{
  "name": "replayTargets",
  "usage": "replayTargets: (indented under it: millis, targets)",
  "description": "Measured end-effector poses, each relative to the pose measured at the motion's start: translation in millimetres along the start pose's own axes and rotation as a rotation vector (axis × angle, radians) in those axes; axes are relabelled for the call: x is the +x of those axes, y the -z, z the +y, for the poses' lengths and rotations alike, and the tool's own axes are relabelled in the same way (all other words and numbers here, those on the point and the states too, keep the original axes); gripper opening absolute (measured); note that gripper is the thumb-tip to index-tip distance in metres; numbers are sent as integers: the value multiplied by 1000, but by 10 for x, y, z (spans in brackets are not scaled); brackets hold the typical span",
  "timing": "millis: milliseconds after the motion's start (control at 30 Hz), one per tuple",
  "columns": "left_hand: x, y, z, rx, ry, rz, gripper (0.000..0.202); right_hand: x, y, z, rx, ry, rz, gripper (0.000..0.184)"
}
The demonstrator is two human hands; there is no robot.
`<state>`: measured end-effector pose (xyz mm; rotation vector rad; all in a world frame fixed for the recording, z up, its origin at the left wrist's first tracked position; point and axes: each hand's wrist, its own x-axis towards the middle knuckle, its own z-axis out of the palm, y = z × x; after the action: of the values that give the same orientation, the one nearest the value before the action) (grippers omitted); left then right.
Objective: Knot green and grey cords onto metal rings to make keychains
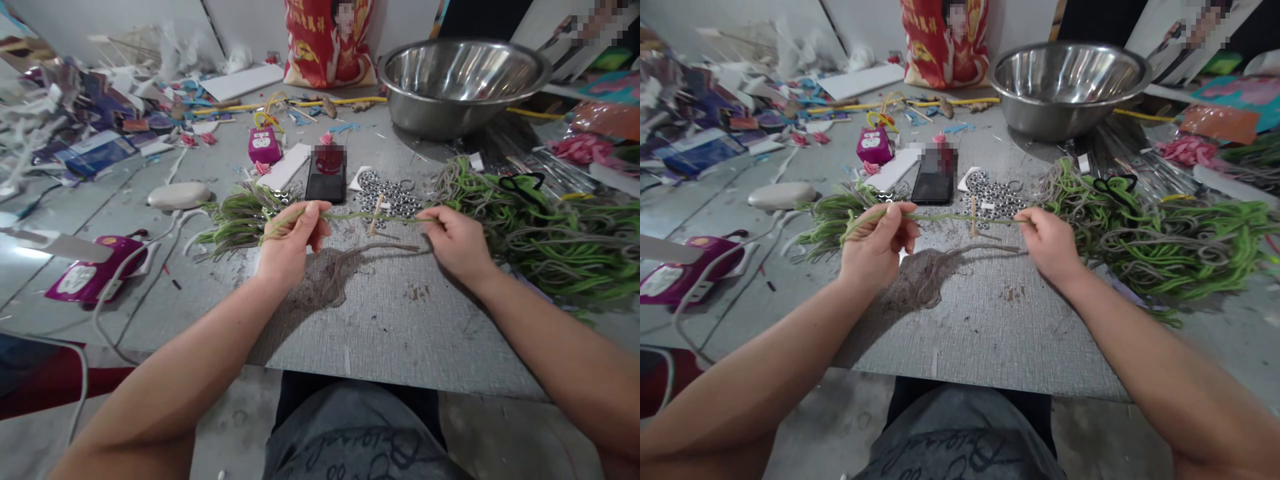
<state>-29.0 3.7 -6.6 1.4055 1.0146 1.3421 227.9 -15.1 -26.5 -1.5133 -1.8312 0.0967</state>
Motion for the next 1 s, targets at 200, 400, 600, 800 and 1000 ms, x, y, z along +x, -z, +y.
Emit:
replayTargets:
  millis: [200, 400, 600, 800, 1000]
  targets:
    - [29, -8, 21, -64, 66, -3, 28, 161, 4, 480, 94, -319, 245, 15]
    - [26, -42, 33, -148, 121, -15, 27, 174, 20, 394, -56, -198, 267, 12]
    - [12, -43, 49, -212, 115, -80, 20, 48, 46, -27, -261, 126, 147, 13]
    - [-17, -44, 61, -255, 134, -171, 17, 43, 41, -30, -252, 179, 136, 17]
    - [1, -51, 73, -197, 190, -151, 14, 108, 36, 132, -179, 111, 92, 18]
